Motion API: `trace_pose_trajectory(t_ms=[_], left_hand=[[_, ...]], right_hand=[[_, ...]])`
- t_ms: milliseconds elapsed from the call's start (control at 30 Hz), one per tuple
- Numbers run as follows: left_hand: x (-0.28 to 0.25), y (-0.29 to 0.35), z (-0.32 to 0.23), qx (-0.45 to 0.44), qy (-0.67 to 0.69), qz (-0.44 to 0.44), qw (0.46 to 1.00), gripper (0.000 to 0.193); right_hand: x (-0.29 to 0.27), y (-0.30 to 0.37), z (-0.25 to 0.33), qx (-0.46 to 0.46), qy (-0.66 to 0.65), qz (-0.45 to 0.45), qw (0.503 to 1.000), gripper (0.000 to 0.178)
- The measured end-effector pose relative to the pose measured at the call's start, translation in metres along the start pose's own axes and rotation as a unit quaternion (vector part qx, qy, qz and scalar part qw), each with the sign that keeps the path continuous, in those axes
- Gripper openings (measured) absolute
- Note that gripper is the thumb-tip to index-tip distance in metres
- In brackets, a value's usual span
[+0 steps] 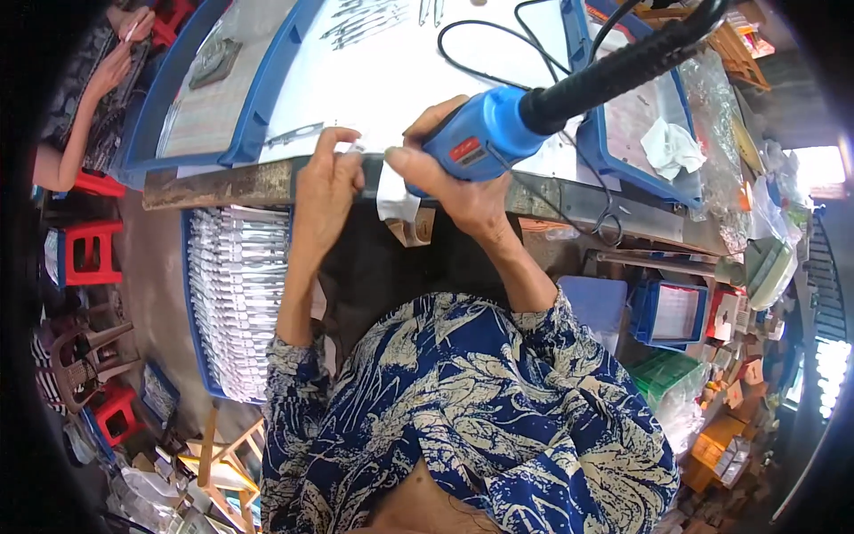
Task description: Assembling small metal and plastic hardware components using an electric screwdriver and manual hand tools.
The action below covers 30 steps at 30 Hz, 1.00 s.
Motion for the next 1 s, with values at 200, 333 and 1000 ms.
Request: trace_pose_trajectory(t_ms=[200, 333, 1000], left_hand=[[-0.014, -0.035, 0.027, 0.181, -0.230, -0.099, 0.951, 0.026], [-0.015, -0.040, 0.040, 0.192, -0.256, -0.089, 0.943, 0.027], [0.063, -0.245, 0.002, 0.192, -0.355, -0.138, 0.905, 0.012]], right_hand=[[0.005, 0.006, 0.002, 0.017, -0.034, 0.021, 0.999, 0.023], [0.008, 0.007, 0.005, 0.017, -0.047, 0.044, 0.998, 0.024], [0.012, 0.013, 0.019, 0.024, -0.009, 0.031, 0.999, 0.023]])
Point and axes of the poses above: each hand's wrist, its own y-axis away from the middle knuckle, its own x-axis out of the palm, z = x × y, the point moved 4 cm from there along -y, towards the middle knuckle, and after that the axes turned 12 degrees about -y, right-handed, at the moved point
